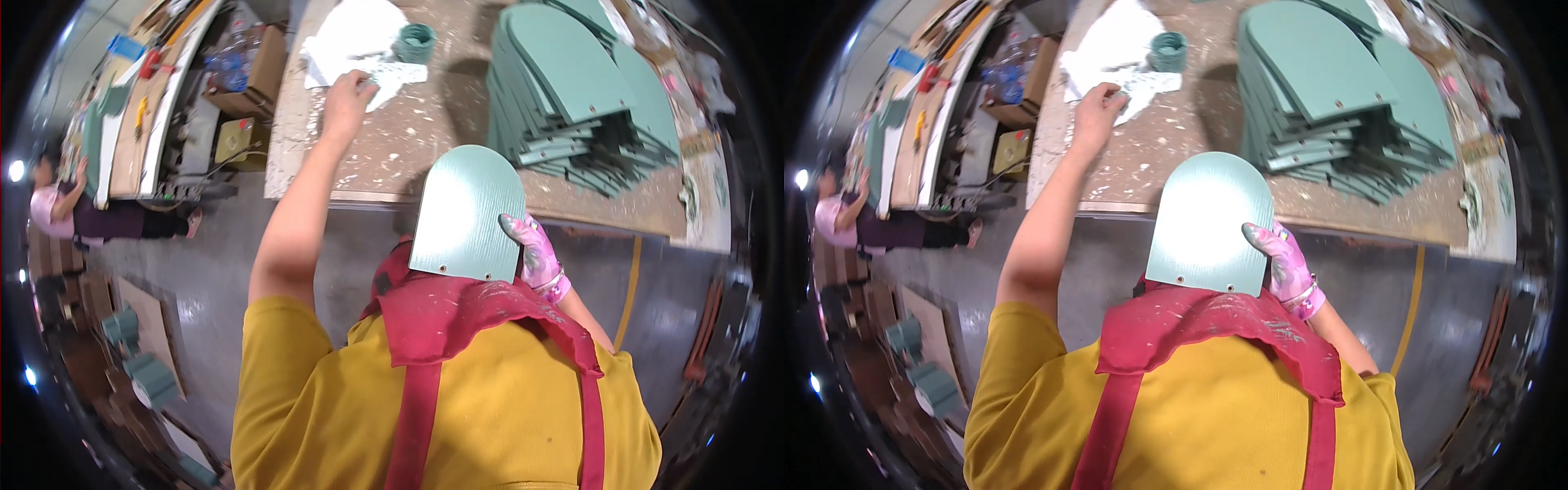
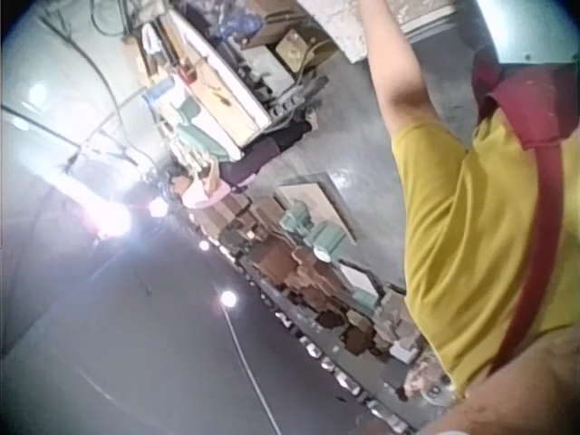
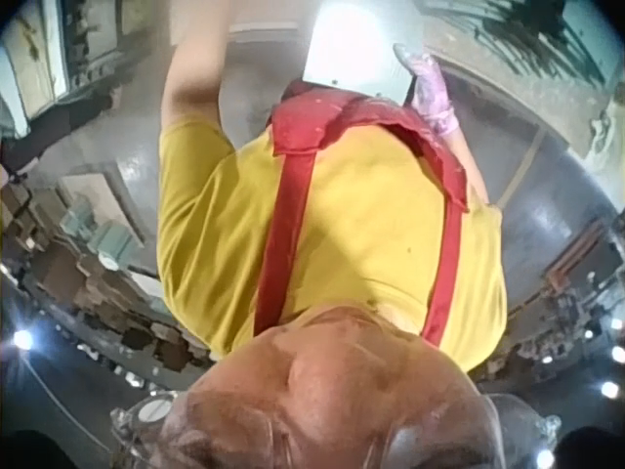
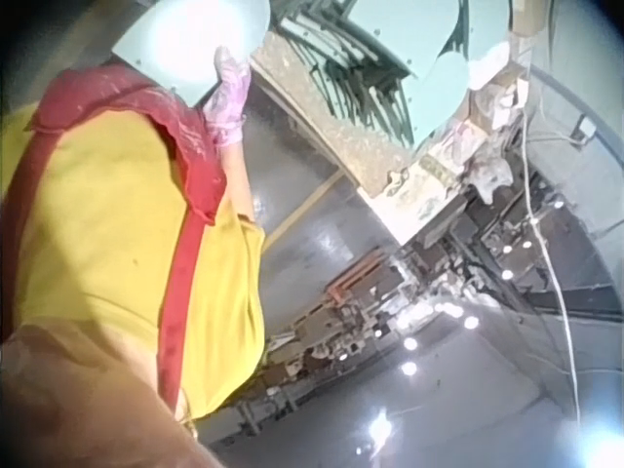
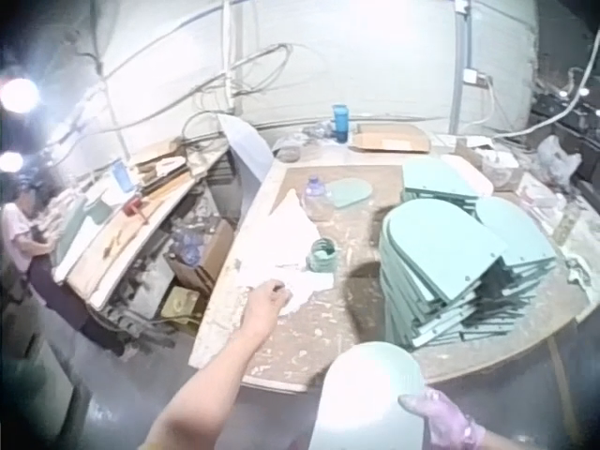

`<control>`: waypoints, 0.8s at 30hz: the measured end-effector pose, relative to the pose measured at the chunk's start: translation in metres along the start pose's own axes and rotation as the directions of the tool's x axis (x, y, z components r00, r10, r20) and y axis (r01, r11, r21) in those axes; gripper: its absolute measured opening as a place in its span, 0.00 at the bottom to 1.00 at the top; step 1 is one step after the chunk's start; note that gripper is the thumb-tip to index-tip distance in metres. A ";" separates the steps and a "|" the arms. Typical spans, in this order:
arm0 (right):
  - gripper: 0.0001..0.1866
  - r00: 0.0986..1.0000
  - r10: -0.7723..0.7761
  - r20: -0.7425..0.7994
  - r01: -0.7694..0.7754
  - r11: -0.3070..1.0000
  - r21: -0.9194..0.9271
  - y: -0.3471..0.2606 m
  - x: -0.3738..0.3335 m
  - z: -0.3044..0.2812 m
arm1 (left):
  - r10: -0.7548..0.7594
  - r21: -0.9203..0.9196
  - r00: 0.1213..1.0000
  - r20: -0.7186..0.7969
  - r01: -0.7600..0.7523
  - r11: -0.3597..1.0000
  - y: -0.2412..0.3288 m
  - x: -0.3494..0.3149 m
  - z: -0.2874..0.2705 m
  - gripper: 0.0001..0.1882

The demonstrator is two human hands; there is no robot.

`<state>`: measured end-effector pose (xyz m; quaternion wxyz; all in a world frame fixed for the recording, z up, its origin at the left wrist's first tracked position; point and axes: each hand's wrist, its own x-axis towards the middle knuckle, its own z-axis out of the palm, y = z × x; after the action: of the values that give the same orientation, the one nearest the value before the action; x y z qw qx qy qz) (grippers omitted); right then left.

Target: The person uses a small hand scraper to refine the edges and surfaces of several green-painted wooden panels, then wipes a panel with a cloth and applies a liquid from a bottle.

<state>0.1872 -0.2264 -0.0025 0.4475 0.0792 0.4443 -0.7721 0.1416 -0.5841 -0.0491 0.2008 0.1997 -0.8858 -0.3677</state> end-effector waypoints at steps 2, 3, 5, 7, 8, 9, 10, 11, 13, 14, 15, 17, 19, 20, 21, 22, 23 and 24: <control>0.20 1.000 -0.014 0.006 0.013 0.997 0.082 0.002 -0.011 -0.008 | 0.159 0.141 0.987 0.028 -0.162 0.977 -0.014 0.001 0.011 0.18; 0.20 0.999 -0.033 -0.027 0.035 0.995 0.094 0.000 -0.016 -0.014 | 0.284 0.228 0.959 0.004 -0.278 0.933 -0.007 -0.001 0.016 0.19; 0.21 0.990 -0.101 -0.099 0.108 0.991 0.077 -0.004 -0.027 -0.025 | 0.377 0.365 0.924 -0.065 -0.330 0.871 0.015 -0.013 0.014 0.21; 0.20 0.984 -0.119 -0.129 0.134 0.984 0.116 -0.004 -0.038 -0.046 | 0.171 -0.036 0.985 -0.022 -0.172 0.984 0.044 -0.043 0.004 0.16; 0.19 0.981 -0.120 -0.151 0.141 0.980 0.143 -0.003 -0.044 -0.059 | 0.008 -0.143 0.986 0.167 0.016 0.990 0.050 -0.059 0.004 0.13; 0.18 0.979 -0.120 -0.168 0.148 0.975 0.167 -0.004 -0.051 -0.071 | -0.135 -0.205 0.923 0.360 0.219 0.954 0.057 -0.075 0.004 0.12; 0.18 0.978 -0.122 -0.169 0.151 0.973 0.173 -0.006 -0.057 -0.077 | -0.131 -0.261 0.894 0.429 0.261 0.929 0.071 -0.095 0.007 0.13; 0.18 0.974 -0.131 -0.187 0.169 0.965 0.203 -0.008 -0.062 -0.081 | -0.122 -0.312 0.864 0.488 0.304 0.900 0.086 -0.115 0.010 0.16; 0.17 0.969 -0.146 -0.199 0.192 0.952 0.237 -0.016 -0.073 -0.092 | -0.049 -0.447 0.765 0.643 0.426 0.787 0.107 -0.147 0.026 0.19; 0.17 0.967 -0.152 -0.203 0.205 0.940 0.271 -0.022 -0.081 -0.099 | -0.036 -0.470 0.730 0.683 0.476 0.743 0.118 -0.161 0.036 0.21; 0.16 0.965 -0.159 -0.210 0.219 0.927 0.305 -0.026 -0.090 -0.109 | -0.016 -0.488 0.692 0.722 0.526 0.696 0.132 -0.174 0.049 0.24; 0.16 0.957 -0.203 -0.210 0.259 0.922 0.288 -0.033 -0.112 -0.136 | 0.038 -0.492 0.600 0.799 0.615 0.616 0.171 -0.191 0.077 0.26; 0.15 0.933 -0.276 -0.230 0.332 0.906 0.261 -0.043 -0.135 -0.173 | 0.068 -0.482 0.491 0.869 0.805 0.346 0.215 -0.212 0.122 0.27; 0.16 0.923 -0.268 -0.275 0.333 0.916 0.225 -0.044 -0.141 -0.198 | 0.083 -0.364 0.374 0.924 0.789 0.496 0.232 -0.215 0.141 0.28; 0.16 0.912 -0.255 -0.322 0.327 0.926 0.191 -0.045 -0.151 -0.217 | 0.190 -0.511 0.478 0.857 0.833 0.211 0.257 -0.236 0.166 0.29; 0.16 0.900 -0.306 -0.310 0.373 0.909 0.187 -0.049 -0.160 -0.233 | 0.160 -0.475 0.452 0.878 0.863 0.168 0.281 -0.244 0.187 0.29; 0.16 0.885 -0.331 -0.329 0.406 0.894 0.192 -0.058 -0.174 -0.247 | 0.122 -0.434 0.420 0.899 0.892 0.128 0.303 -0.249 0.203 0.29; 0.16 0.866 -0.375 -0.331 0.443 0.882 0.162 -0.072 -0.188 -0.258 | 0.144 -0.422 0.402 0.904 0.894 0.154 0.320 -0.249 0.222 0.29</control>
<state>0.1721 0.1000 -0.0133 0.1900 0.1468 0.4182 -0.8761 0.1730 -0.1247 -0.0105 -0.2767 0.1124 -0.3590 -0.8843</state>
